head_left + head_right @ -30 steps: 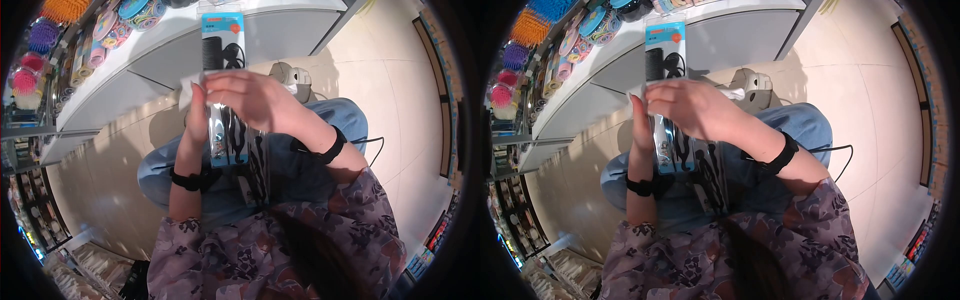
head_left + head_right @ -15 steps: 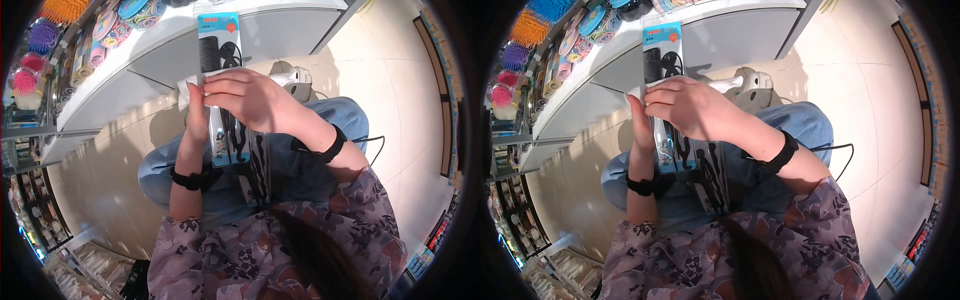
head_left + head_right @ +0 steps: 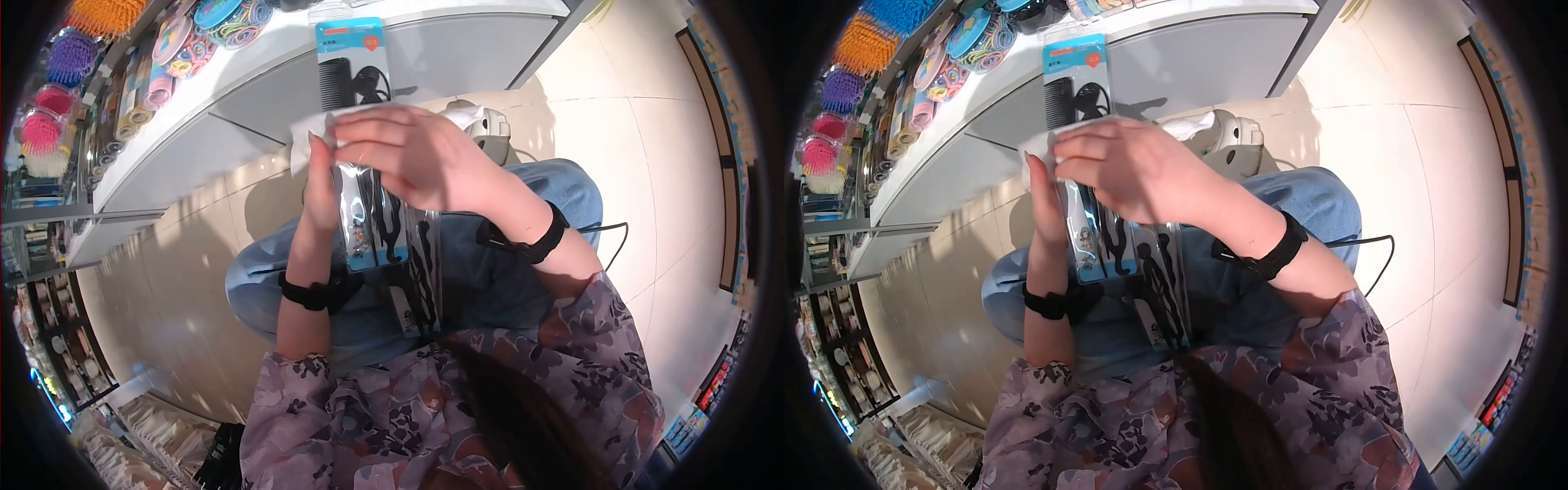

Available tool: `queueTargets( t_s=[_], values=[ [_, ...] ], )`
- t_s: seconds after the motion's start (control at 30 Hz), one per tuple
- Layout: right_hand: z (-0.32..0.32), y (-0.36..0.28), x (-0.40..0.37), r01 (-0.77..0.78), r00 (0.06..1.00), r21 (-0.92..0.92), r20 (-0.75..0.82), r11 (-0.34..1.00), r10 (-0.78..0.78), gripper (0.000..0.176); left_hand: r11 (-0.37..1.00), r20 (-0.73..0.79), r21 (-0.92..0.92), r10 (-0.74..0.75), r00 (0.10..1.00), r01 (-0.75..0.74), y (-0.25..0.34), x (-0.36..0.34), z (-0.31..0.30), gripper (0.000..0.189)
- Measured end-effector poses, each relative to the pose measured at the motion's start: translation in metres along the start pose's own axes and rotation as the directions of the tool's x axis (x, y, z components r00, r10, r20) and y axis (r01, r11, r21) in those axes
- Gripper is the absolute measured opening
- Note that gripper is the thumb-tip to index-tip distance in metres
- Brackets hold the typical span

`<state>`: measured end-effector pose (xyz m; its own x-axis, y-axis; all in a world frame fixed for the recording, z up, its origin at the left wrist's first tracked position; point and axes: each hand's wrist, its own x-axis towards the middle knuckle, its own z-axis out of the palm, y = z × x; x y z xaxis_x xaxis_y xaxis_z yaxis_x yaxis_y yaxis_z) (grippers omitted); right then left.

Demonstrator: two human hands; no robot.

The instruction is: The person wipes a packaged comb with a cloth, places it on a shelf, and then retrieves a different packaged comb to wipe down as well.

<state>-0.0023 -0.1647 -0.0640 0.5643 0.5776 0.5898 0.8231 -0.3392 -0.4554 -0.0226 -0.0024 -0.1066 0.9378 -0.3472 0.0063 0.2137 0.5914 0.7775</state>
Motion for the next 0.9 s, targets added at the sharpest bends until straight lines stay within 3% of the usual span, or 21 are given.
queueTargets(
  t_s=[0.1, 0.2, 0.27, 0.4, 0.5, 0.53, 0.63, 0.7, 0.77, 0.9],
  values=[
    [0.002, 0.001, -0.002, 0.027, 0.999, 0.058, 0.040, 0.998, -0.029, 0.031, 0.998, -0.017, 0.054, 0.041, 0.999, -0.040, -0.001, -0.001, -0.006, 0.058],
    [0.000, 0.005, 0.001, 0.025, 0.999, -0.074, -0.035, 0.997, -0.028, 0.031, 1.000, -0.005, -0.029, -0.005, 1.000, 0.004, -0.005, -0.003, -0.004, 0.056],
    [-0.005, 0.010, 0.002, -0.071, 0.980, -0.103, -0.193, 0.992, 0.050, 0.035, 0.983, 0.086, 0.133, -0.137, 0.987, 0.125, -0.002, -0.003, 0.006, 0.068],
    [-0.012, 0.013, 0.003, -0.097, 0.985, -0.121, -0.156, 0.988, 0.078, 0.036, 0.975, 0.179, 0.170, -0.170, 0.969, 0.140, -0.003, -0.002, 0.002, 0.072],
    [-0.005, 0.006, 0.000, -0.013, 0.997, -0.062, -0.077, 0.998, 0.008, 0.035, 0.995, -0.026, -0.010, -0.102, 0.994, 0.102, -0.003, -0.003, 0.001, 0.069],
    [-0.002, 0.005, 0.001, -0.003, 1.000, -0.057, -0.004, 0.998, 0.003, 0.035, 0.996, -0.059, 0.072, -0.041, 0.997, 0.045, 0.001, -0.002, 0.006, 0.065],
    [0.001, 0.002, 0.000, 0.016, 0.999, -0.015, 0.029, 1.000, -0.015, 0.034, 0.999, -0.056, -0.014, 0.036, 0.998, -0.037, 0.002, 0.001, 0.003, 0.059],
    [-0.006, 0.005, 0.002, 0.034, 0.999, -0.032, 0.041, 0.999, -0.033, 0.034, 0.996, -0.118, 0.081, 0.039, 0.992, -0.029, 0.001, -0.001, 0.004, 0.061],
    [-0.009, 0.007, 0.003, -0.063, 0.989, -0.081, -0.141, 0.995, 0.051, 0.034, 0.994, 0.104, 0.065, -0.093, 0.990, 0.086, 0.000, -0.001, -0.001, 0.067],
    [-0.014, 0.012, 0.004, -0.083, 0.983, -0.138, -0.174, 0.987, 0.058, 0.036, 0.992, 0.170, 0.107, -0.084, 0.982, 0.066, 0.001, -0.001, 0.003, 0.071]
  ],
)
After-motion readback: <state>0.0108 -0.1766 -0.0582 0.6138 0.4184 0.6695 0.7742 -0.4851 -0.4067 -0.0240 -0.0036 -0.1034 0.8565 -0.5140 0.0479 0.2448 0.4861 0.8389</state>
